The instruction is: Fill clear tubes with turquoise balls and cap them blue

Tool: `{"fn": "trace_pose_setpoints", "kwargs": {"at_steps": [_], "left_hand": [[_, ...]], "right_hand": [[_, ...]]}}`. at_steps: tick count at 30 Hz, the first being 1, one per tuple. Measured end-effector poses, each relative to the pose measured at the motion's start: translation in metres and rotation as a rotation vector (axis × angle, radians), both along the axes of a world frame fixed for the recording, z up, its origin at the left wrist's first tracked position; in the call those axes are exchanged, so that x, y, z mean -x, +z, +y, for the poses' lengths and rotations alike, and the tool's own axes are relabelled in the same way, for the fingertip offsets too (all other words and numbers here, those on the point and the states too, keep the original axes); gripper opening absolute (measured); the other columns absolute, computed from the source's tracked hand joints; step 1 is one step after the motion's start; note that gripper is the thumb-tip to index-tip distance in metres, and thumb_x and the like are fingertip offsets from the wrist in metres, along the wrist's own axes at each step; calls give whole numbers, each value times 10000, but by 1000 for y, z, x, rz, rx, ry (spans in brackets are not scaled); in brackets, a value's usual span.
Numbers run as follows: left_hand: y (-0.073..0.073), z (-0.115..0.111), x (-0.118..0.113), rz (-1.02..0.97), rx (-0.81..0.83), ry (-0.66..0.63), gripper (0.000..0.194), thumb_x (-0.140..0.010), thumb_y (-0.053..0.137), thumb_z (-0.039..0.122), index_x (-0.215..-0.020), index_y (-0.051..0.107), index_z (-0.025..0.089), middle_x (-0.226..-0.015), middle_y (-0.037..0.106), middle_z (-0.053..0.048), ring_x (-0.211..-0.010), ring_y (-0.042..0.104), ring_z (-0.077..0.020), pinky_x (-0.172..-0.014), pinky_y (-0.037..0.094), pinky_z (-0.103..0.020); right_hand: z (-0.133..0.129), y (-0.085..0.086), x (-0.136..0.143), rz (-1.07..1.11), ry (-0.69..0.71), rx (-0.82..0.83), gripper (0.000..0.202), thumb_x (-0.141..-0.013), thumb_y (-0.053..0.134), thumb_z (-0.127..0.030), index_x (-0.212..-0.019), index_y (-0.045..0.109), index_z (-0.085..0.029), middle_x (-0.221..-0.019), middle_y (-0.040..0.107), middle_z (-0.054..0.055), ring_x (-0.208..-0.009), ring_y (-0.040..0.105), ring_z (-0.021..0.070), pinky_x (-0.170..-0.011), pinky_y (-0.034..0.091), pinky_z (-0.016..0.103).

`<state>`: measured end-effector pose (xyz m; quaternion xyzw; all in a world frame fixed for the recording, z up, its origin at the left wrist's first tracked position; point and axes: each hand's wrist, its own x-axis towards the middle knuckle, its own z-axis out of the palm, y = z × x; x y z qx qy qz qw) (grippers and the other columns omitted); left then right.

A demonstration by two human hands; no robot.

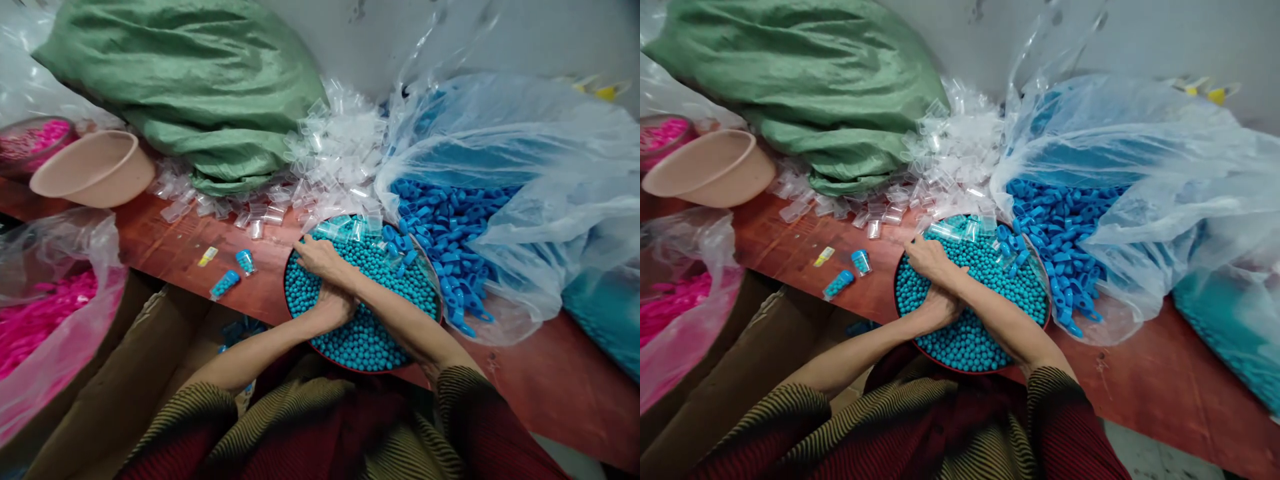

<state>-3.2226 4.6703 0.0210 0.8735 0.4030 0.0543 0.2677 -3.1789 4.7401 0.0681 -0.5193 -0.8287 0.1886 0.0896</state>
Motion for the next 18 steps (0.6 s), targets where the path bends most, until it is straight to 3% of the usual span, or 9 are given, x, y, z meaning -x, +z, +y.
{"fn": "trace_pose_setpoints", "kwargs": {"at_steps": [5,9,12,14,18], "left_hand": [[19,5,7,-18,56,50,439,-717,498,158,-1153,443,139,-1137,563,-144,-1092,534,-269,-952,449,-415],[18,5,11,-113,55,58,460,-698,488,121,-1151,410,148,-1267,455,-156,-1209,449,-262,-1011,408,-434],[11,4,11,-134,20,50,486,-683,505,105,-1156,394,121,-1424,275,-209,-1372,242,-300,-1093,311,-460],[7,5,9,-144,11,35,513,-671,513,91,-1167,378,99,-1458,217,-236,-1399,179,-315,-1110,280,-469],[7,11,8,-145,42,17,591,-672,526,98,-1231,334,113,-1393,361,-209,-1378,248,-309,-1092,291,-491]], "right_hand": [[-8,-8,-66,252,-187,-35,289,-850,444,-175,-1124,534,-155,-1016,647,81,-922,597,185,-812,443,292],[-40,-31,-107,451,-369,-54,222,-871,430,-261,-1032,561,-179,-983,664,72,-931,606,198,-848,455,338],[-65,-46,-116,571,-397,-25,261,-862,428,-242,-1098,525,-188,-983,666,65,-914,618,190,-858,462,352],[-75,-48,-117,624,-384,10,326,-846,451,-225,-1168,481,-186,-991,668,59,-906,623,180,-862,463,352],[-79,-38,-124,577,-331,68,241,-839,454,-223,-1060,538,-176,-983,657,65,-920,612,177,-855,457,335]]}}
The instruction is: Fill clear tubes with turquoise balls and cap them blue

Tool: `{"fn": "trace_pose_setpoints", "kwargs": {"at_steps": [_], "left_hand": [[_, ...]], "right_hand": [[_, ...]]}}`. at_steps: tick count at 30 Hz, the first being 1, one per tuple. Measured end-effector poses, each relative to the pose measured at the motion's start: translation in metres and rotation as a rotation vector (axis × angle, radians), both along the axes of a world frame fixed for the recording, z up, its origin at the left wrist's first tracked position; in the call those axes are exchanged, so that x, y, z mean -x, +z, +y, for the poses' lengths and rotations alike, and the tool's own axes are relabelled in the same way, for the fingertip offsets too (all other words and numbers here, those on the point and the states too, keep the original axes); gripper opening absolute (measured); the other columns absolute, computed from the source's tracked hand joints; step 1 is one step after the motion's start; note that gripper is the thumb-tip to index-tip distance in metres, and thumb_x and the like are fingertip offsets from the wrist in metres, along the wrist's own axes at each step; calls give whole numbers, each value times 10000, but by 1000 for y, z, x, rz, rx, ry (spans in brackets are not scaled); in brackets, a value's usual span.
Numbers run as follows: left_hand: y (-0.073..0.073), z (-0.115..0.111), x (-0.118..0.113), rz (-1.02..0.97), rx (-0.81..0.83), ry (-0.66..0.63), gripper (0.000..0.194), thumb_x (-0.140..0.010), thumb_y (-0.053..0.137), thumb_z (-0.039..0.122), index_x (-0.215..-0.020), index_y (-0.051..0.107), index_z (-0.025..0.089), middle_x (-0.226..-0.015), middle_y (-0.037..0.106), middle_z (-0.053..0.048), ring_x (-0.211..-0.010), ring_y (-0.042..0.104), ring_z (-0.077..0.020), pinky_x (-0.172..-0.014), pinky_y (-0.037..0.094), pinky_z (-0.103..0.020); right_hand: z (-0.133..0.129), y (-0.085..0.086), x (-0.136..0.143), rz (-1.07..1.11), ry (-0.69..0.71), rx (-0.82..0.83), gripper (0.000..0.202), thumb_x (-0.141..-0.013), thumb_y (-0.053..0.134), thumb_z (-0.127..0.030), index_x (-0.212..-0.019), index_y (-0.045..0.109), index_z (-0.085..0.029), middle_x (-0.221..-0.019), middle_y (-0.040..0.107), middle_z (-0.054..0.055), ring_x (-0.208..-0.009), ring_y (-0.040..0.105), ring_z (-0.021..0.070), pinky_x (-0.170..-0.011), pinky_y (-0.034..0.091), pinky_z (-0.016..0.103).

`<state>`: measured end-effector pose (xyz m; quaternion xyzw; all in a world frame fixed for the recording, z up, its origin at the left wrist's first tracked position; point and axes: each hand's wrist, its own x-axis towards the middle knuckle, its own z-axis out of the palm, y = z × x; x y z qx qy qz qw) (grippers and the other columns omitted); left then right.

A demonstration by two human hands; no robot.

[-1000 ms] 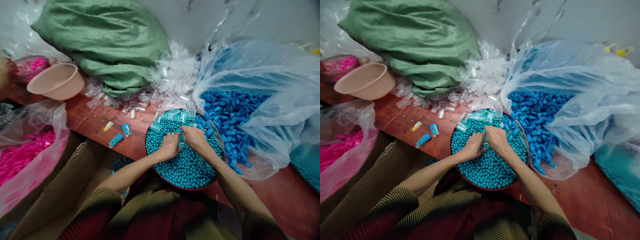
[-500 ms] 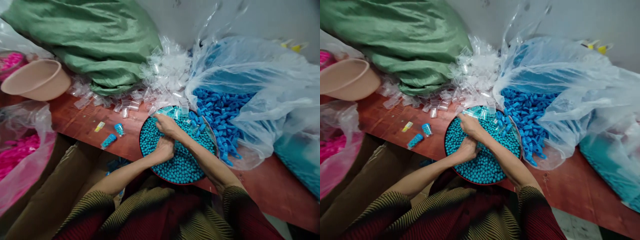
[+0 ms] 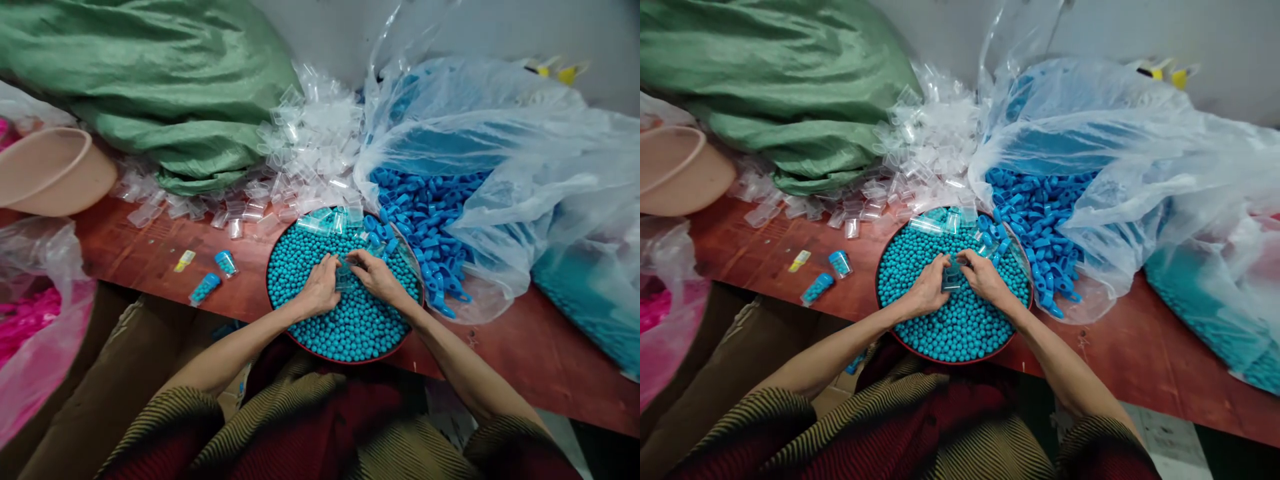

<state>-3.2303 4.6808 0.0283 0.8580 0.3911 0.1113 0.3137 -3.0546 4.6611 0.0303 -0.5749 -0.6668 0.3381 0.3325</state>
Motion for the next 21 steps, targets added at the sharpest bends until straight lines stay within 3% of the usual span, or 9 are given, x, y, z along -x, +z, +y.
{"fn": "trace_pose_setpoints", "kwargs": {"at_steps": [5,8,11,14,16,19,21], "left_hand": [[1,5,0,-26,29,-31,745,-690,550,135,-1356,217,130,-1347,428,-168,-1273,405,-264,-1047,353,-427],[-1,5,-2,-3,52,-20,874,-700,594,211,-1416,108,95,-1359,415,-187,-1261,396,-302,-1027,358,-452],[-1,5,-4,-3,74,-14,921,-683,647,303,-1419,135,90,-1372,392,-194,-1259,382,-328,-1019,355,-464],[3,6,-7,18,73,1,857,-682,650,326,-1393,229,96,-1297,452,-177,-1191,434,-325,-994,369,-468],[6,6,-8,56,78,18,831,-680,648,327,-1379,262,98,-1249,474,-172,-1152,455,-331,-966,384,-483],[6,5,-10,69,99,16,856,-682,637,318,-1398,217,108,-1284,434,-181,-1188,422,-339,-964,382,-493],[4,3,-10,51,106,8,823,-705,599,293,-1403,196,124,-1315,407,-178,-1212,402,-329,-983,365,-492]], "right_hand": [[2,13,-6,-151,25,54,175,-851,461,-284,-918,572,-167,-839,626,46,-779,582,173,-751,445,306],[1,8,-2,-88,-9,7,135,-849,455,-257,-838,563,-177,-762,599,14,-721,561,151,-718,438,282],[0,-1,-2,-2,-12,-27,122,-834,475,-253,-850,573,-182,-747,595,5,-706,562,149,-708,457,284],[-5,-6,-2,-26,-18,-90,189,-841,456,-243,-931,609,-179,-908,629,61,-861,592,192,-819,467,349],[-10,-8,1,-13,-83,-149,300,-866,426,-265,-1103,579,-165,-1129,588,119,-1045,560,224,-928,436,395],[-18,-10,17,101,-141,-158,543,-904,381,-397,-1384,331,-147,-1396,401,162,-1279,408,244,-1051,352,440],[-22,-13,32,136,-106,-135,682,-896,355,-516,-1450,189,-153,-1477,295,151,-1372,272,249,-1110,268,466]]}}
